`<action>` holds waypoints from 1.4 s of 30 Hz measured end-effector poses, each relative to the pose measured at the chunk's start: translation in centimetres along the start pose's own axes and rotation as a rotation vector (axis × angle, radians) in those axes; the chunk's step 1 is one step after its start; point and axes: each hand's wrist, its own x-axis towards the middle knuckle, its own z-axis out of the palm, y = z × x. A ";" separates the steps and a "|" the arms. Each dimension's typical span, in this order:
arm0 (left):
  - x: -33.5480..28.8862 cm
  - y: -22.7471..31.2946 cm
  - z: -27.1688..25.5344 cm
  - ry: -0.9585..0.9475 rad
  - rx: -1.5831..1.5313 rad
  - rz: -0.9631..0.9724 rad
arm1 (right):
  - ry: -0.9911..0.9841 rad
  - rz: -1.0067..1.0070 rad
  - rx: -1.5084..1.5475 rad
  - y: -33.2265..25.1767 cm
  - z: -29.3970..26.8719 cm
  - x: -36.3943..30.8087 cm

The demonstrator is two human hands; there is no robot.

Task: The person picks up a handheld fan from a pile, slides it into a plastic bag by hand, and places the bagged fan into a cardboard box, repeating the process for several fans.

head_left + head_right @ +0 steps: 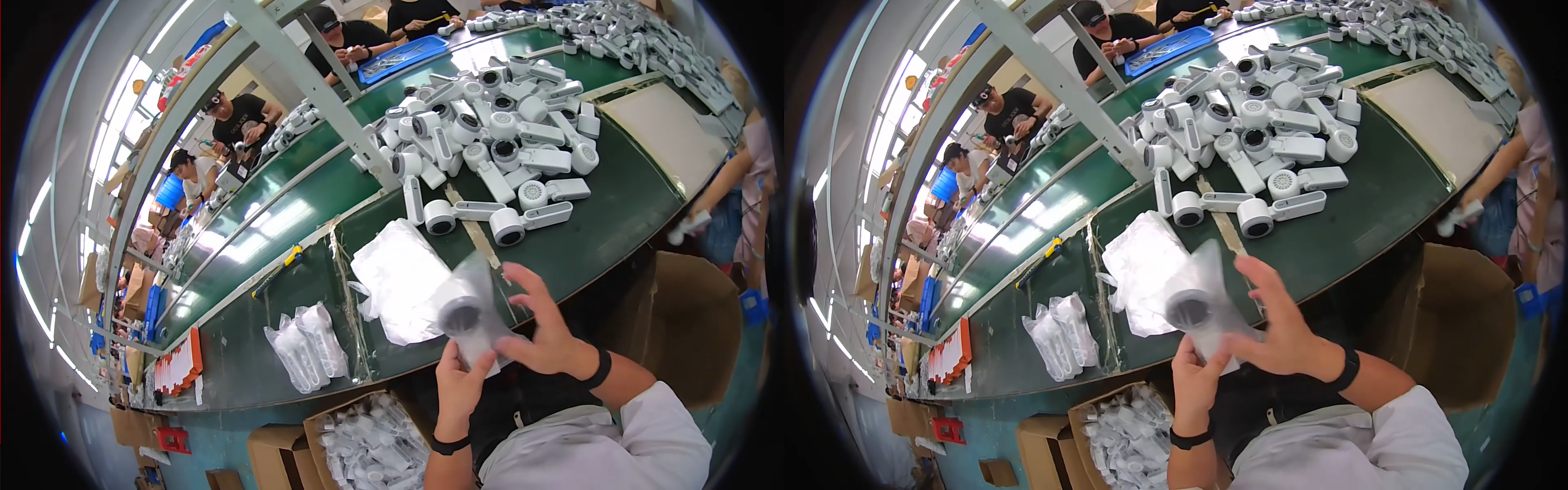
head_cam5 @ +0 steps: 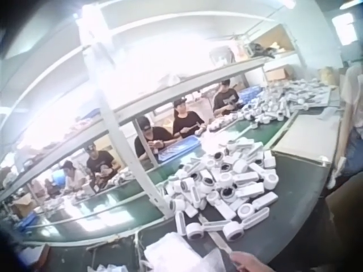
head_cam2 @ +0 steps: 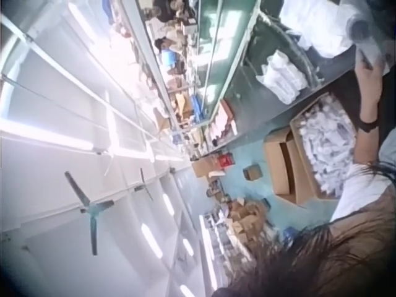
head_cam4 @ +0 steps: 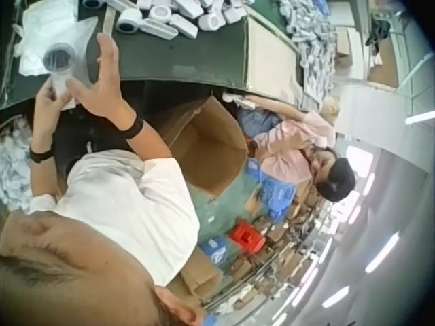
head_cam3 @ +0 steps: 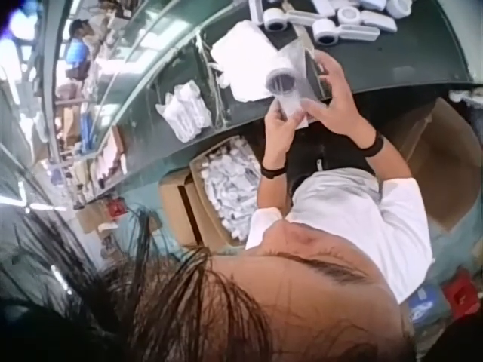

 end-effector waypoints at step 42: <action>0.2 5.8 -34.5 1.074 0.695 0.282 | -0.007 0.423 0.168 10.5 3.2 -0.3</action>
